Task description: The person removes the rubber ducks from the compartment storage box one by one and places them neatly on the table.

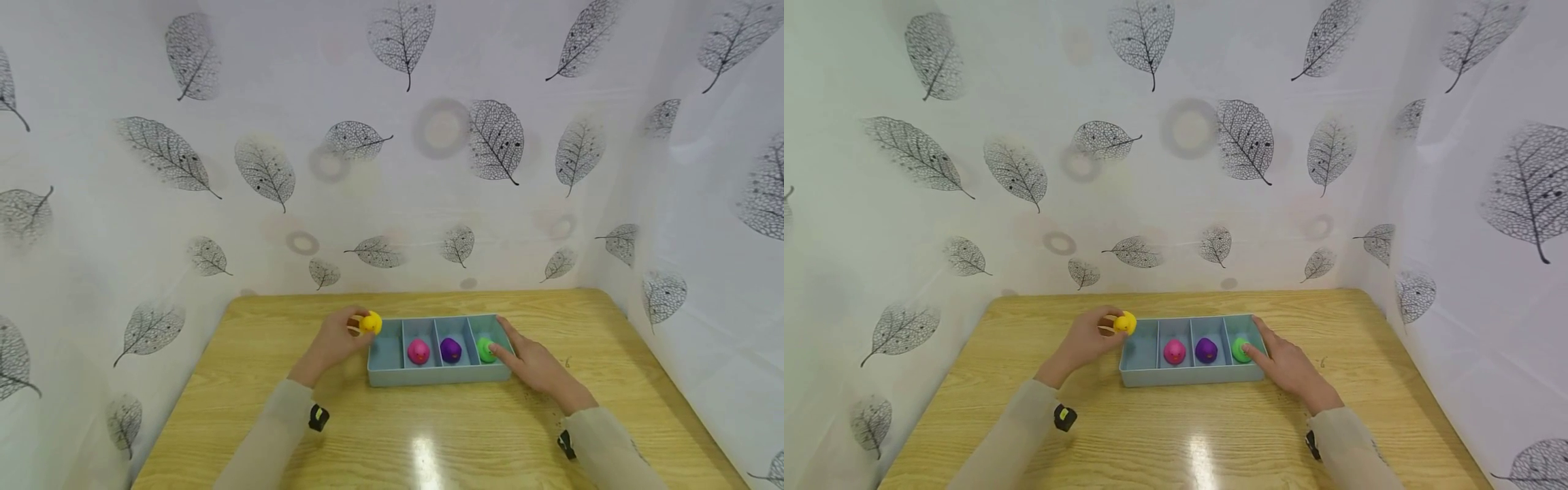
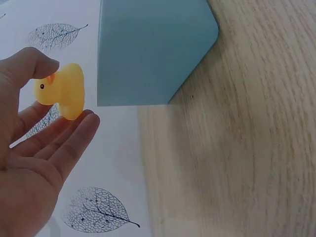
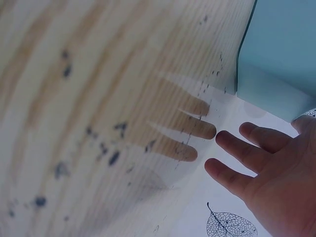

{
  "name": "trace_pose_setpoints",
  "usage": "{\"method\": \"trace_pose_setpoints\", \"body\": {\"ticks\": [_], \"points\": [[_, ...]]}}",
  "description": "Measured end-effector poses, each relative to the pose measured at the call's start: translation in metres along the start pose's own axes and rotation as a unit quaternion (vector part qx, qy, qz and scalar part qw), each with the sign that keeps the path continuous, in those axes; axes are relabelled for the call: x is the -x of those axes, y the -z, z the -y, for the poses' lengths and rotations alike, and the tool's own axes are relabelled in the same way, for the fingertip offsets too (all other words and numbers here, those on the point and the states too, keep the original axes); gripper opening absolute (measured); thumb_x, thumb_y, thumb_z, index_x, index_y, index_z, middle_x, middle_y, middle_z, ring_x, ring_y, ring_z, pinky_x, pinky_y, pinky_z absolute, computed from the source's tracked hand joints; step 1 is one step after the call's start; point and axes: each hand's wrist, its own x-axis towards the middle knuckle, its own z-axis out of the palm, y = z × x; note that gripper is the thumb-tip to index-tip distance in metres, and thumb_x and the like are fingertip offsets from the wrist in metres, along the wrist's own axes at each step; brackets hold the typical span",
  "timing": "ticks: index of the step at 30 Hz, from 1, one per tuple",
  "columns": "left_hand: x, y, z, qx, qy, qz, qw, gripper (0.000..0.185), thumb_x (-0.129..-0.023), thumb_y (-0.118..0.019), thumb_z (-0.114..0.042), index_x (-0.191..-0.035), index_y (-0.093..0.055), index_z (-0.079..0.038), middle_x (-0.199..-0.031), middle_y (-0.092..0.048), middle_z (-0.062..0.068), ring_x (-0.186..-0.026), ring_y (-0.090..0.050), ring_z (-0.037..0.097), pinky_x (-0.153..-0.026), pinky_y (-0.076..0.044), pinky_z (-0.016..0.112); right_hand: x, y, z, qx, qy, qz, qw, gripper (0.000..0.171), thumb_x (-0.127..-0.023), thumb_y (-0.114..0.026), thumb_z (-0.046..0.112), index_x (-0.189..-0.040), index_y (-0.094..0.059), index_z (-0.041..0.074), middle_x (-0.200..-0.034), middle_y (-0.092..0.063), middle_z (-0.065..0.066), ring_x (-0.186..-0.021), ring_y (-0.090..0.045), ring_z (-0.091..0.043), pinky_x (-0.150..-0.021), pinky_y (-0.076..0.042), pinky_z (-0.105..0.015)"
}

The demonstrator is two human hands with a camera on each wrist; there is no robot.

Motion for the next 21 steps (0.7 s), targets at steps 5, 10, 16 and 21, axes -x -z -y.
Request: {"method": "trace_pose_setpoints", "body": {"ticks": [5, 10, 16, 21], "points": [[0.004, 0.004, 0.008, 0.032, -0.001, -0.018, 0.9993, 0.039, -0.088, -0.081, -0.006, -0.126, -0.070, -0.003, -0.125, -0.072, 0.016, -0.099, -0.072, 0.026, -0.084, -0.064, 0.032, 0.000, 0.000, 0.000, 0.000, -0.002, 0.001, 1.000, 0.079, -0.109, -0.041, 0.059, -0.171, -0.014, 0.016, -0.164, -0.037, -0.030, -0.136, -0.052, -0.059, -0.111, -0.043, -0.072], [0.009, 0.008, 0.013, 0.036, 0.008, -0.022, 0.9991, 0.039, -0.090, -0.081, -0.008, -0.128, -0.071, -0.004, -0.129, -0.071, 0.017, -0.102, -0.075, 0.029, -0.084, -0.064, 0.030, 0.000, 0.001, 0.001, 0.001, -0.002, 0.002, 1.000, 0.080, -0.109, -0.041, 0.059, -0.171, -0.014, 0.016, -0.164, -0.037, -0.030, -0.137, -0.051, -0.059, -0.111, -0.042, -0.072], [0.015, 0.012, 0.019, 0.029, 0.015, -0.032, 0.9990, 0.037, -0.090, -0.080, -0.009, -0.126, -0.071, -0.006, -0.128, -0.072, 0.017, -0.104, -0.075, 0.031, -0.086, -0.065, 0.035, 0.000, 0.001, 0.001, 0.002, -0.003, 0.003, 1.000, 0.080, -0.109, -0.041, 0.059, -0.170, -0.015, 0.014, -0.163, -0.038, -0.031, -0.136, -0.051, -0.059, -0.111, -0.042, -0.071], [0.021, 0.015, 0.023, 0.021, 0.027, -0.036, 0.9988, 0.040, -0.090, -0.080, -0.009, -0.128, -0.071, -0.004, -0.130, -0.072, 0.018, -0.103, -0.075, 0.032, -0.084, -0.065, 0.036, 0.001, 0.001, 0.002, -0.002, -0.002, 0.004, 1.000, 0.080, -0.109, -0.042, 0.058, -0.170, -0.016, 0.012, -0.163, -0.038, -0.031, -0.136, -0.051, -0.058, -0.111, -0.042, -0.071]]}}
